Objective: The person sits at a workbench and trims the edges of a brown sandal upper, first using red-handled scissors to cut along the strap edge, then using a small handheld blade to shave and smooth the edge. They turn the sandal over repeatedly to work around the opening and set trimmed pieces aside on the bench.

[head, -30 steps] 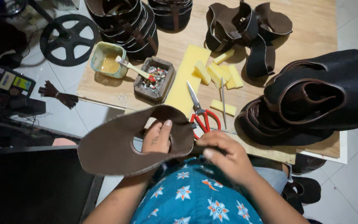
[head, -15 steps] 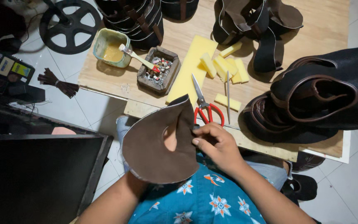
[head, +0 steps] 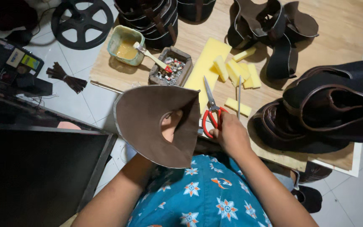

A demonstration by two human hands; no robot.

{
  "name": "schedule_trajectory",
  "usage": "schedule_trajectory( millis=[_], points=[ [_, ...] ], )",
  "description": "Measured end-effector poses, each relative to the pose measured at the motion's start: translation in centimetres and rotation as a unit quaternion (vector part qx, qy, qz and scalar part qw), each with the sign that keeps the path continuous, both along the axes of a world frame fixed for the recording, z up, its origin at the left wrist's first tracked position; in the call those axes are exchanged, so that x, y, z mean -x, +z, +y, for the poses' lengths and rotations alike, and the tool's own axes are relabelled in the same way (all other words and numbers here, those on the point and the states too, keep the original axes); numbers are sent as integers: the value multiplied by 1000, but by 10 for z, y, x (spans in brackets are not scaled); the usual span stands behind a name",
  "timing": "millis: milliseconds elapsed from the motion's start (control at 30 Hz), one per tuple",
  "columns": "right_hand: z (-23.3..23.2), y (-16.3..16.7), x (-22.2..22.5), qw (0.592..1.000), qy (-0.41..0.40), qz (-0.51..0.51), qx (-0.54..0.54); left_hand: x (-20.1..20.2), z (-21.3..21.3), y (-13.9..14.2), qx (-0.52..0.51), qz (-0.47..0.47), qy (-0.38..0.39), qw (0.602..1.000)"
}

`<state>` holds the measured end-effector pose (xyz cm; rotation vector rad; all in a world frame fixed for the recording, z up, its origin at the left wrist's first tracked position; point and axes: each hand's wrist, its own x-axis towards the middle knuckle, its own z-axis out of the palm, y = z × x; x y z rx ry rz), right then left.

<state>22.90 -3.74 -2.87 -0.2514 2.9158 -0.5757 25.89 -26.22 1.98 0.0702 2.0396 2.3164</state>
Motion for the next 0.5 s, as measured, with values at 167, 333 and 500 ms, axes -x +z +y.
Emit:
schedule_trajectory(
  millis=[167, 333, 500],
  points=[
    [7, -19, 13, 993, -22, -37, 106, 6, -7, -22, -260, -124, -17, 957],
    [22, -4, 9, 894, -64, -194, 399, 7, -29, -2, 382, 145, 97, 908],
    [44, 47, -28, 813, -34, -338, 473, 11, -53, 4, 252, 78, 124, 957]
  ],
)
